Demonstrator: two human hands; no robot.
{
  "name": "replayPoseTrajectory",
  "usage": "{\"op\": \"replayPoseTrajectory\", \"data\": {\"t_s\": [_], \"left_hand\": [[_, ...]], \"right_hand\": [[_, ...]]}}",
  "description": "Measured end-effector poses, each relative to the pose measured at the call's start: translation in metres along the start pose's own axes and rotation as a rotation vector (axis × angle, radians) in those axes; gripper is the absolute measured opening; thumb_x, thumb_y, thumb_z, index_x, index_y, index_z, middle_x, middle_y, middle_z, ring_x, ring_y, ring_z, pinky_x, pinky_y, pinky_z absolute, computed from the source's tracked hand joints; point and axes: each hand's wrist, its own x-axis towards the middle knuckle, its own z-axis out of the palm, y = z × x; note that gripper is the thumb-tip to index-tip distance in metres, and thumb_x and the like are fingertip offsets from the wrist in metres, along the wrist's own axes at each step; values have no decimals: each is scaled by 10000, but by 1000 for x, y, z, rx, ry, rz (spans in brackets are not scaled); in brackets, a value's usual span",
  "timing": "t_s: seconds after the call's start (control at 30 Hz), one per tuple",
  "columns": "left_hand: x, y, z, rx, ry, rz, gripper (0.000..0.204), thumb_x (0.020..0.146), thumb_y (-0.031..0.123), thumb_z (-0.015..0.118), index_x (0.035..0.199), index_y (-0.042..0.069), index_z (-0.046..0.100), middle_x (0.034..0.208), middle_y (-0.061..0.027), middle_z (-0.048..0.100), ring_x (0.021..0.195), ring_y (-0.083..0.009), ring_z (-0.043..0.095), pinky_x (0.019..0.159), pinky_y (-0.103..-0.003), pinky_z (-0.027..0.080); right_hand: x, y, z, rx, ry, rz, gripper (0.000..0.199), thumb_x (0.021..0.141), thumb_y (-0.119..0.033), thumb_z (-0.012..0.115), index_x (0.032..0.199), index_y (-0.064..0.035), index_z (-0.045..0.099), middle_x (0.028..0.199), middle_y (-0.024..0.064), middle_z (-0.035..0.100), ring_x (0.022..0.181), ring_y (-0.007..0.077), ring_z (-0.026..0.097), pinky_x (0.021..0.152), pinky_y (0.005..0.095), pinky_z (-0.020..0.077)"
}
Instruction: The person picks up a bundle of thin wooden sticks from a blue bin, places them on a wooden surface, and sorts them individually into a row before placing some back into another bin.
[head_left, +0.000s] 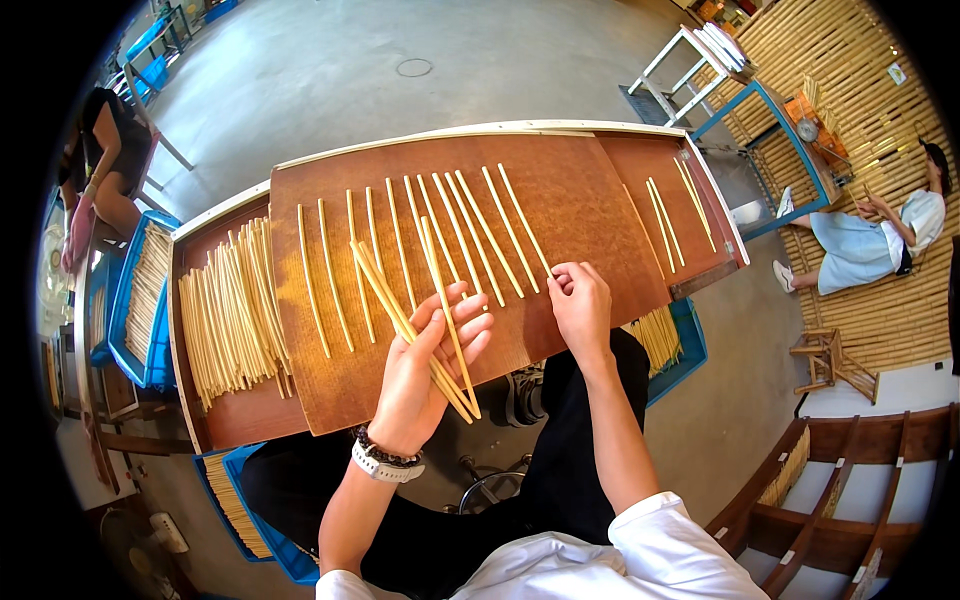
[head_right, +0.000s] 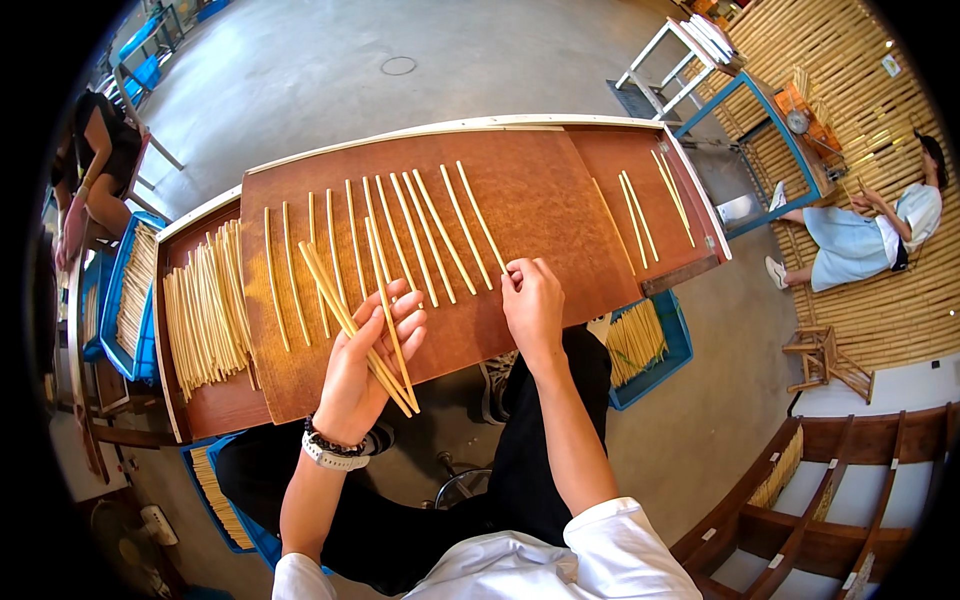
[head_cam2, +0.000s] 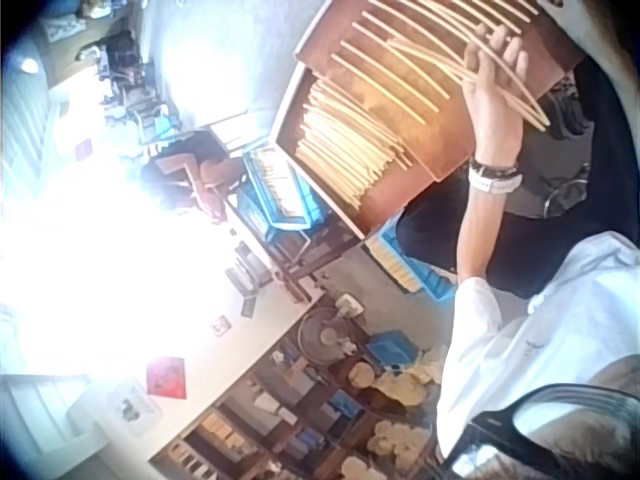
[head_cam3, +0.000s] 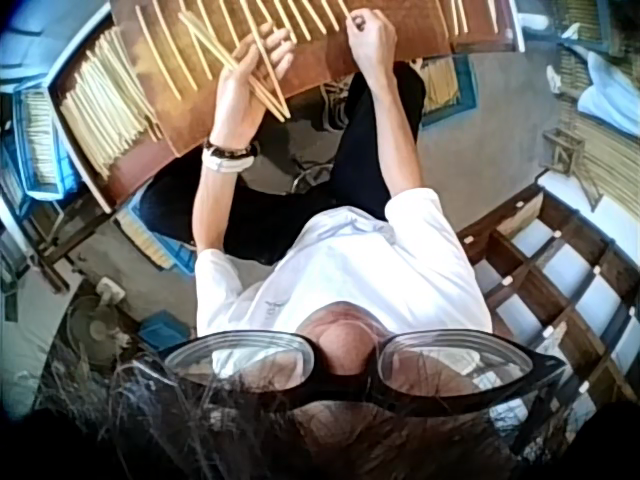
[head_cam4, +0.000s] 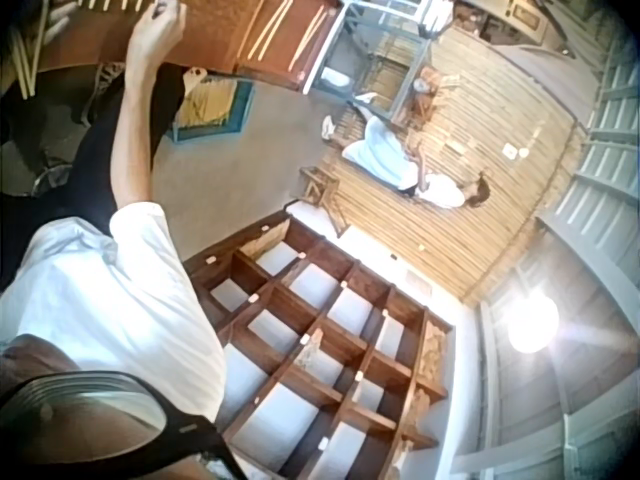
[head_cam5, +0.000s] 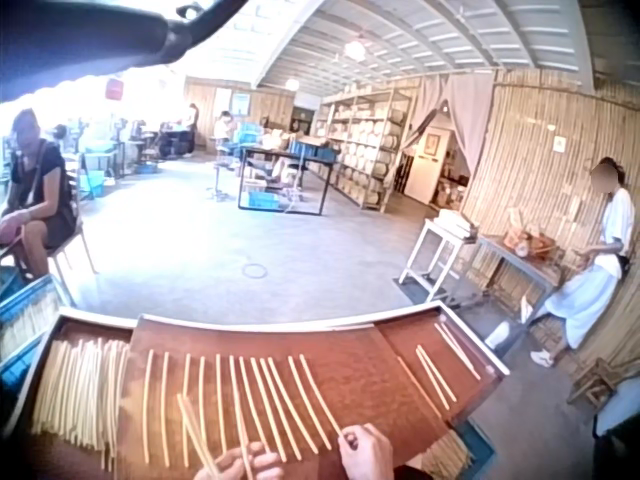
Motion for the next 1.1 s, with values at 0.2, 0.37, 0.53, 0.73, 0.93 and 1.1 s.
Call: {"op": "replayPoseTrajectory", "data": {"t_s": [0.2,0.37,0.53,0.73,0.93,1.1], "left_hand": [[1,-1,-1,-5,-6,4,398,1047,169,420,1394,-24,395,1290,-148,578,1120,-200,626,963,-315,544],[2,-1,0,4,-1,5,393,1047,161,417,1389,-29,396,1296,-155,573,1134,-211,621,971,-323,543],[1,-2,2,3,22,21,379,1049,147,402,1381,-36,392,1312,-176,557,1189,-239,591,1014,-343,519],[1,-2,4,-9,42,56,303,1049,139,396,1304,-25,410,1328,-206,535,1242,-272,553,1064,-358,478],[-2,-1,3,-25,31,94,217,1035,94,419,1224,-9,445,1337,-216,522,1273,-292,525,1093,-383,450],[-3,-1,1,-4,18,143,226,1037,101,414,1232,-4,457,1349,-216,517,1295,-300,503,1110,-403,430]], "right_hand": [[0,0,-1,4,-9,8,95,801,-3,700,871,15,638,800,124,617,670,274,634,621,382,503],[0,-2,-3,1,4,14,80,816,-3,688,878,15,641,787,118,609,671,262,633,620,369,501],[-11,-26,-16,152,-13,-66,77,847,-28,679,901,17,649,792,108,629,684,209,632,632,319,497],[-74,-73,-37,712,-653,283,156,956,-138,618,987,12,650,798,10,647,684,45,561,627,210,461],[-88,-89,-39,719,-642,288,160,928,-106,658,1032,15,646,806,19,666,691,48,574,630,214,473],[-81,-86,-44,495,-487,87,148,867,-69,707,989,9,676,816,53,653,684,108,613,619,242,475]]}}
